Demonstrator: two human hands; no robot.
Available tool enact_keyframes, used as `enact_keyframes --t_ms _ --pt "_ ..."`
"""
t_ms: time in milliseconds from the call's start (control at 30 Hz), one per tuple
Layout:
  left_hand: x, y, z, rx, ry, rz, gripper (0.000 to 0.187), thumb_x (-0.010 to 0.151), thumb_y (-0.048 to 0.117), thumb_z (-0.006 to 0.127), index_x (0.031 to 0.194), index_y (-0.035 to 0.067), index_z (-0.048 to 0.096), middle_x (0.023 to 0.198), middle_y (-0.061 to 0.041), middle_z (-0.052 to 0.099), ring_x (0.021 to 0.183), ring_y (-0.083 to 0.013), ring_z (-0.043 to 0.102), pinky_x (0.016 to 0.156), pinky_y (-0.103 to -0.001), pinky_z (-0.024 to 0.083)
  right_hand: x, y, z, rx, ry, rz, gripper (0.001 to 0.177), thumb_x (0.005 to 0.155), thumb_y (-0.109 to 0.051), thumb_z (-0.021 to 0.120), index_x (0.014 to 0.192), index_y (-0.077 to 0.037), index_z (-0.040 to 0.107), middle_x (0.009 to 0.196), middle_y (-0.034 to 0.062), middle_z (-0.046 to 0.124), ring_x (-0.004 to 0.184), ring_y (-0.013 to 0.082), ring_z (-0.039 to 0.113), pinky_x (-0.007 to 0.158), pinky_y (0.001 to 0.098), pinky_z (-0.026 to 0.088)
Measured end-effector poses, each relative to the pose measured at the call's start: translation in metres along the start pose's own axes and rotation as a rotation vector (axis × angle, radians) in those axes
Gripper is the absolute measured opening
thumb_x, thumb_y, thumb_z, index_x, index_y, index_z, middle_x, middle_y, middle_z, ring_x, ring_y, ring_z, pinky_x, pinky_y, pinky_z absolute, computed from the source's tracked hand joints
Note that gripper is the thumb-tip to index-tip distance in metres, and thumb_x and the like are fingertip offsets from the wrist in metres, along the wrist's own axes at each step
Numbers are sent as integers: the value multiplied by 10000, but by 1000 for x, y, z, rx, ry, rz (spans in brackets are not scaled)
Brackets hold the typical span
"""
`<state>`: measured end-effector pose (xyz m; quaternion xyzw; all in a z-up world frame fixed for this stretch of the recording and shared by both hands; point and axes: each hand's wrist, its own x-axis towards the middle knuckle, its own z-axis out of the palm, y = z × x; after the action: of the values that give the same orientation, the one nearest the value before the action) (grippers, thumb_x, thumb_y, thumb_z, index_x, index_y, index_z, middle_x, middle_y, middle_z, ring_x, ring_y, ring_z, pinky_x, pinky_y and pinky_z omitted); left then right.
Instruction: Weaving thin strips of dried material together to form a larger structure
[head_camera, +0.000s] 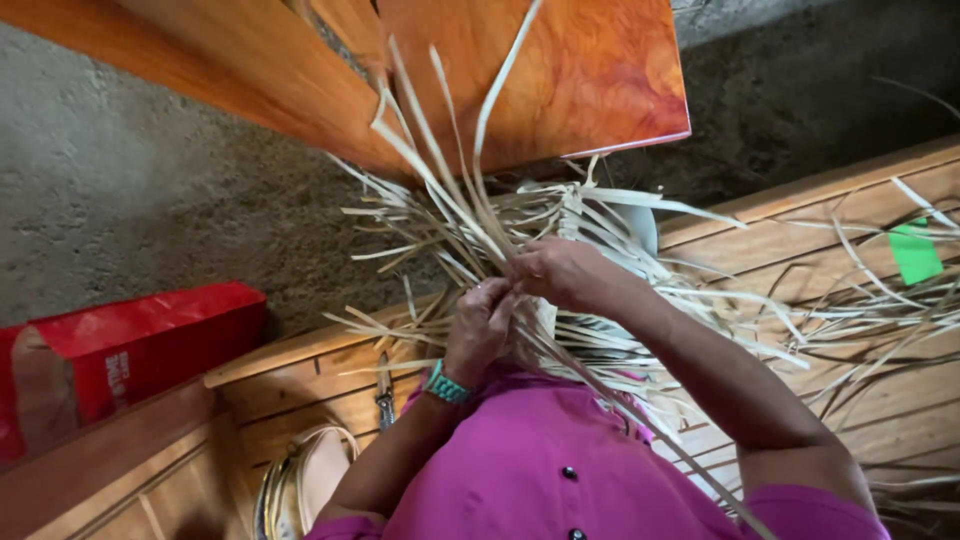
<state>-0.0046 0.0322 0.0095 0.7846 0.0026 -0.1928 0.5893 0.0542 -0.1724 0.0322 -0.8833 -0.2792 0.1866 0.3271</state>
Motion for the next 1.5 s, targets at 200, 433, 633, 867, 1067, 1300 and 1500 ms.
enact_keyframes --t_ms 200,433,633,867,1067,1300,1500 --pt "10 -36 2 -66 -97 64 119 912 30 660 1015 33 719 950 -196 708 962 -371 698 873 -475 547 0 4 -17 245 -112 -92 121 924 -295 718 917 -175 724 867 90 714 891 375 699 762 489 573" --pt "7 -37 11 -207 -51 -204 203 1013 189 603 1064 67 757 836 -96 698 741 -137 627 658 -343 555 -10 2 -19 225 -116 -74 99 939 -300 693 910 -210 721 905 34 692 877 301 689 762 421 576" --pt "9 -36 24 -541 -26 -340 197 973 100 622 1061 -60 696 669 -43 562 439 -90 522 344 -228 426 -16 -3 -14 236 -67 29 173 856 -310 724 900 -144 723 936 94 691 837 403 675 754 497 575" --pt "-3 -3 16 128 36 13 140 917 49 640 1023 -16 704 787 -261 707 749 -399 734 623 -463 559 6 27 40 19 -13 128 95 825 -295 681 825 -199 681 707 68 695 758 373 716 727 475 594" --pt "39 -106 47 -210 -94 -91 189 905 105 558 988 41 714 797 -98 670 821 -192 602 747 -366 537 9 13 3 198 -56 284 143 863 -409 672 896 -271 681 885 -31 781 898 291 745 746 443 607" --pt "17 -5 19 132 59 102 105 877 98 673 948 84 749 847 -160 722 823 -327 739 728 -395 571 3 15 2 -12 -56 213 198 853 -376 695 936 -203 646 971 68 675 897 401 694 748 528 580" --pt "20 -47 38 -215 72 -121 96 936 99 615 974 87 702 845 -89 678 844 -165 614 807 -363 535 -6 32 11 127 12 35 63 881 -295 674 897 -235 689 942 28 681 933 357 699 760 456 592"
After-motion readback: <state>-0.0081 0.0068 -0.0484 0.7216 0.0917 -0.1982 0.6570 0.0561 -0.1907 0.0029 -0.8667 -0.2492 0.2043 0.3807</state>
